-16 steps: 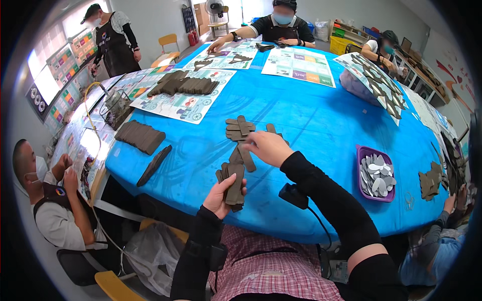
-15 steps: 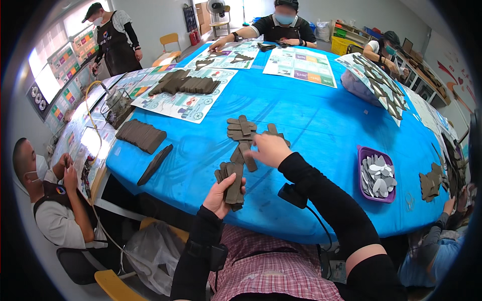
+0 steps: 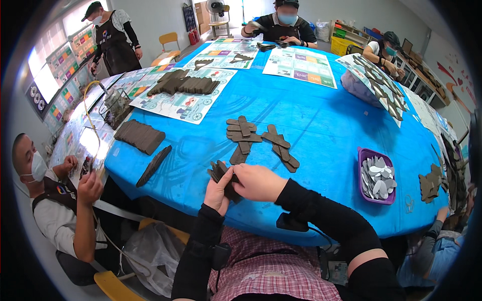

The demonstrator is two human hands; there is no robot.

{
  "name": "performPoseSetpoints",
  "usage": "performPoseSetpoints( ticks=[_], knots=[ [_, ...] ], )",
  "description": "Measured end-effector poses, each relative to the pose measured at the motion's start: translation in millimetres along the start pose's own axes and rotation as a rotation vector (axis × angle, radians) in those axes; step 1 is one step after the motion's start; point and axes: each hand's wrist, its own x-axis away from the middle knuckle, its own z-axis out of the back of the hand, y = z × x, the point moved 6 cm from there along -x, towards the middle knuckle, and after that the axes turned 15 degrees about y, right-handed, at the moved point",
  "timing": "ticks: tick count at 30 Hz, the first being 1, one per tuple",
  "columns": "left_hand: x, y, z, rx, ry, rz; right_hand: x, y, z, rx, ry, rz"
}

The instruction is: Counting and stacking brown shoe components at a production table.

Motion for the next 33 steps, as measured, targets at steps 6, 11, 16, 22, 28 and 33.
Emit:
performPoseSetpoints(
  ticks=[6,11,16,22,28,33],
  knots=[
    [11,12,2,0.028,-0.037,-0.052,-40,53,-15,0.166,0.012,0.520],
    [33,34,-6,-0.247,-0.125,-0.248,-63,33,-25,0.336,-0.247,0.616],
    [27,37,5,-0.198,-0.088,-0.309,-68,36,10,-0.010,-0.049,0.304],
    [15,19,7,0.030,-0.035,-0.094,-53,42,29,-0.884,-0.029,-0.197],
    [24,-18,-6,-0.125,-0.180,0.124,-7,22,0,-0.634,-0.257,-0.210],
    [23,-24,-1,-0.085,-0.160,0.147,-37,83,28,-0.199,0.223,-0.150]
  ],
)
